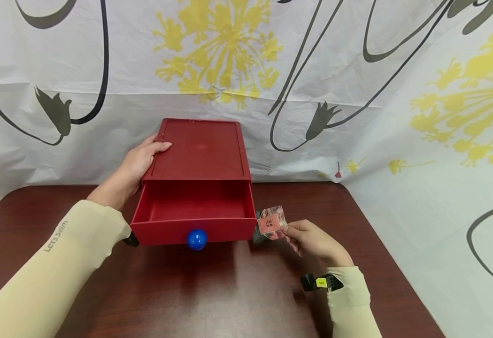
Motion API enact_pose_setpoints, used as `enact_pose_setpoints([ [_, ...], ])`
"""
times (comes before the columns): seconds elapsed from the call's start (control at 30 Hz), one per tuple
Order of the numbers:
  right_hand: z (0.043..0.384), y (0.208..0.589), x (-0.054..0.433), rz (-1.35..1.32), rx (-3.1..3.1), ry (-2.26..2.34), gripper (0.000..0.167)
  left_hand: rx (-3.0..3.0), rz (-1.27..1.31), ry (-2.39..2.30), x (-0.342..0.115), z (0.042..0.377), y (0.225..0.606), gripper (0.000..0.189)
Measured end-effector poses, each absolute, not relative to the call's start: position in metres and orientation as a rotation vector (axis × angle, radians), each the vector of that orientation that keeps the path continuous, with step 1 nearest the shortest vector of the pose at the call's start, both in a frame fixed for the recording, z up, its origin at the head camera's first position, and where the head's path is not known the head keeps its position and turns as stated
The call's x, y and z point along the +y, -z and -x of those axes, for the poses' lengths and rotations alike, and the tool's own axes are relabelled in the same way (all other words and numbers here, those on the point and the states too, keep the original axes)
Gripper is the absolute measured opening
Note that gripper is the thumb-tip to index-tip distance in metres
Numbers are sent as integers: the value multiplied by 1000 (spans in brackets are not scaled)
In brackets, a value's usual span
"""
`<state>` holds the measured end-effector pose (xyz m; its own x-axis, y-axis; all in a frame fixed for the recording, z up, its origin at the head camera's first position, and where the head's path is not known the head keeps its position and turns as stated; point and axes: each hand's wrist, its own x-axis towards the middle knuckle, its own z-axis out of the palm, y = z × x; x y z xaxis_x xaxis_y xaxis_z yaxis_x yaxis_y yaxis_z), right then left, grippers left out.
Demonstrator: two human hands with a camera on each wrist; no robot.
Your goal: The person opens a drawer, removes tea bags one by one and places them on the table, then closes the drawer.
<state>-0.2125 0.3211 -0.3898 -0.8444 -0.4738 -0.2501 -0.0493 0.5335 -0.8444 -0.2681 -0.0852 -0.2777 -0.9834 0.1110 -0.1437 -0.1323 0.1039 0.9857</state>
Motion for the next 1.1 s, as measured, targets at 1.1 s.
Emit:
enact_pose_setpoints([
  [1.1,217,413,319,210,2320,1177,42,2185,22,-1991,-86,268,278,67],
])
